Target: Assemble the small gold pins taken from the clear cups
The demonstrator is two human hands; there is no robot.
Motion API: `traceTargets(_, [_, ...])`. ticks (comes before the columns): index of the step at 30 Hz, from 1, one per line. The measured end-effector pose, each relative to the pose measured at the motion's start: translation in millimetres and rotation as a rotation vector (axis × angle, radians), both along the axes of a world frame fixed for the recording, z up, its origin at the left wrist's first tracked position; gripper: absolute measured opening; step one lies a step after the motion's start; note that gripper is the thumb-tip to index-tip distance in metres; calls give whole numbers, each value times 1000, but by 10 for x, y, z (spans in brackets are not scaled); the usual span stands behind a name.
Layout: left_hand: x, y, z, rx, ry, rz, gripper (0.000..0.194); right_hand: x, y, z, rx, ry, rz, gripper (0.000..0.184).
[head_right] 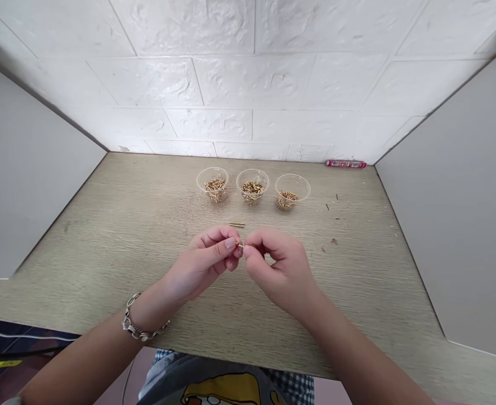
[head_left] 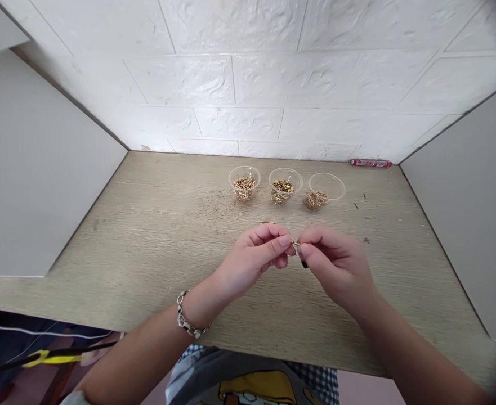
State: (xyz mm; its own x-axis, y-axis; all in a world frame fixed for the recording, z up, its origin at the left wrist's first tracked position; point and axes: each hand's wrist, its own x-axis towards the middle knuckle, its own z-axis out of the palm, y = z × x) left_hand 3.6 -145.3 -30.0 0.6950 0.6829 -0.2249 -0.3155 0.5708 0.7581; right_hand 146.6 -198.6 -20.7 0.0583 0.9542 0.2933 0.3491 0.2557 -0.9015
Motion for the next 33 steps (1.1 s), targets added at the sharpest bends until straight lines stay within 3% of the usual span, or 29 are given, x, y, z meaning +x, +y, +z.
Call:
traceTargets(12, [0,13,-30,208,95,56,19,-9,11,29,-33,-64,-30,17])
traceTargets(23, [-62,30,5,621,356,137,15,30,3,34,1,-290,-26,16])
traceTargets(33, [-85,30,22,745,466,134,19,68,14,47,15,-330,46,16])
